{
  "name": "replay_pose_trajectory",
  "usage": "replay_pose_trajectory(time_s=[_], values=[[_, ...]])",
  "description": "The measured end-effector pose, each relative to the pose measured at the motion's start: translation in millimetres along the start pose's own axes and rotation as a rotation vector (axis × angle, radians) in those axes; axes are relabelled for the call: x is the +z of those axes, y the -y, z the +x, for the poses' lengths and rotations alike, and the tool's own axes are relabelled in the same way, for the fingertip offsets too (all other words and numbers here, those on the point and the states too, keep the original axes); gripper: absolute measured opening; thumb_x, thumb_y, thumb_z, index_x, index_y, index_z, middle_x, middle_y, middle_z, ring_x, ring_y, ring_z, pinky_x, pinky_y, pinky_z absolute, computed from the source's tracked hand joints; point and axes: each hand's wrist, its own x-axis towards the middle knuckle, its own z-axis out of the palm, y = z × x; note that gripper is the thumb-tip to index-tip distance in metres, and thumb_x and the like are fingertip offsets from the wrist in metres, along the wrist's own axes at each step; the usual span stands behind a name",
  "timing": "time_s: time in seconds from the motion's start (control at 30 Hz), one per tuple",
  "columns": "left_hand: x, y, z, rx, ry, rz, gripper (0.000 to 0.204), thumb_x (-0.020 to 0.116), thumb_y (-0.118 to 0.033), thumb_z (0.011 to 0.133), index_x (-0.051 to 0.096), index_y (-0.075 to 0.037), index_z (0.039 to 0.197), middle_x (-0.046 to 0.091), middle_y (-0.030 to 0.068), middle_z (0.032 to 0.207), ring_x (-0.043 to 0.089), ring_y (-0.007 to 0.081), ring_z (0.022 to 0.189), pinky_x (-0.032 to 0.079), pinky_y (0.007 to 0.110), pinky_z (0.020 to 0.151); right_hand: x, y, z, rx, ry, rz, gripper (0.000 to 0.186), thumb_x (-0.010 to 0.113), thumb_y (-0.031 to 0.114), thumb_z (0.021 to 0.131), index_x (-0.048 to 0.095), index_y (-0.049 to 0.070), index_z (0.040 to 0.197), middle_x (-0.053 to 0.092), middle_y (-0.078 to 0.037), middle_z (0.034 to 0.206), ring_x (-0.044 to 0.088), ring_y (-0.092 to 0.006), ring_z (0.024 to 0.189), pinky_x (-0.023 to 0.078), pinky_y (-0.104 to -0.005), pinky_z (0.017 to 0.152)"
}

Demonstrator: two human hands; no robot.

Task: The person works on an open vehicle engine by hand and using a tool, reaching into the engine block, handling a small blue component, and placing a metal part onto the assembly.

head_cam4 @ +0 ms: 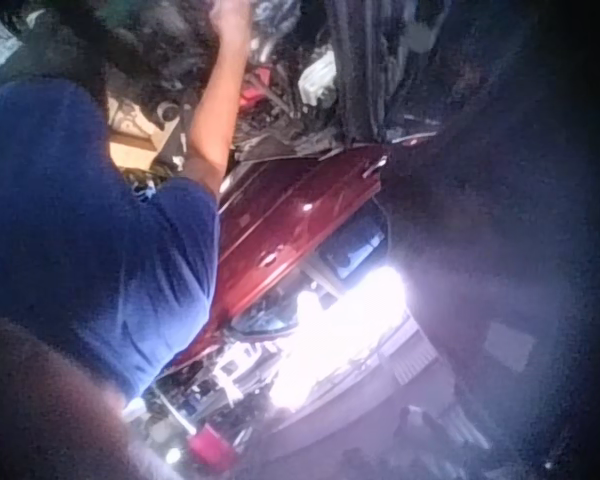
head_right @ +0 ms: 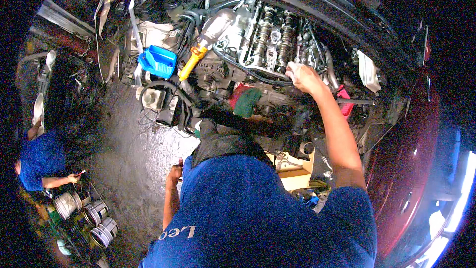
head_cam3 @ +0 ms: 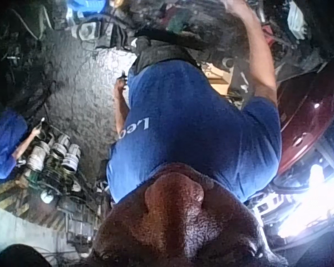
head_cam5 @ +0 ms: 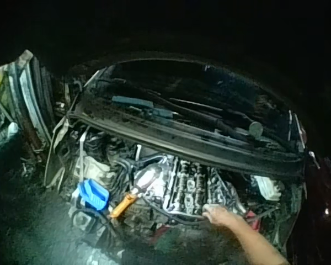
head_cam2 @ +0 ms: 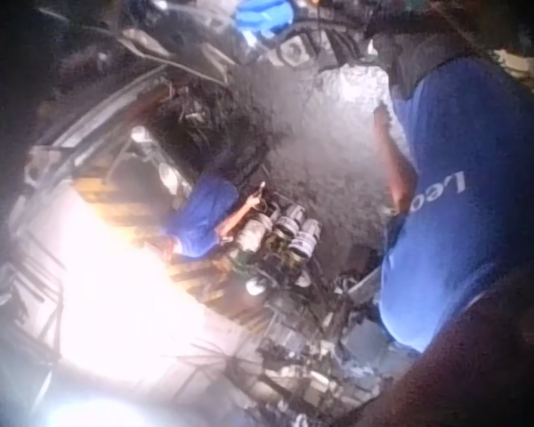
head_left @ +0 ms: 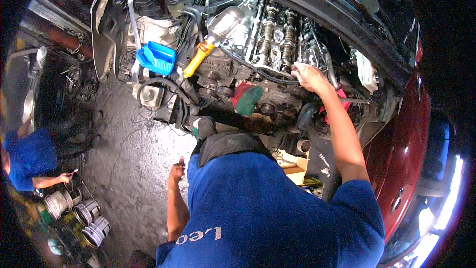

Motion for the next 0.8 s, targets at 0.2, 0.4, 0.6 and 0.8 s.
replay_pose_trajectory(time_s=[0.2,0.4,0.6,0.8], values=[[-9,-21,-10,0.153,-0.159,0.256,0.086,0.024,-0.069,0.096,0.071,0.003,0.101,0.064,0.0359,0.095,0.061,0.0477,0.101,0.046,0.045,0.091,1,8,6,-0.272,-0.126,-0.096,0.019,0.050,0.024,0.096,0.056,0.007,0.101,0.063,-0.022,0.090,0.062,-0.0401,0.089,0.049,-0.0477,0.077],[-76,-175,-116,0.584,0.274,-1.125,0.092,0.025,-0.077,0.090,0.051,0.000,0.134,0.054,0.0167,0.137,0.050,0.0291,0.128,0.035,0.046,0.108,6,-12,0,-0.174,-0.040,-0.076,0.018,0.057,0.023,0.094,0.054,0.006,0.100,0.062,-0.022,0.086,0.062,-0.0429,0.086,0.049,-0.0492,0.074],[-84,-209,-133,0.714,0.393,-1.190,0.095,0.028,-0.078,0.089,0.044,0.000,0.140,0.053,0.0207,0.136,0.047,0.0324,0.131,0.034,0.049,0.110,7,-2,1,-0.145,-0.016,-0.096,0.021,0.055,0.025,0.096,0.056,0.004,0.100,0.065,-0.026,0.093,0.062,-0.0452,0.090,0.048,-0.0511,0.077],[-27,-61,-11,0.242,-0.337,0.133,0.084,0.026,-0.067,0.097,0.063,0.007,0.117,0.066,0.0259,0.112,0.057,0.0397,0.114,0.039,0.040,0.103,5,4,9,0.133,0.070,-0.092,0.025,0.052,0.029,0.098,0.056,0.004,0.101,0.065,-0.027,0.094,0.062,-0.0465,0.089,0.047,-0.0527,0.075]])
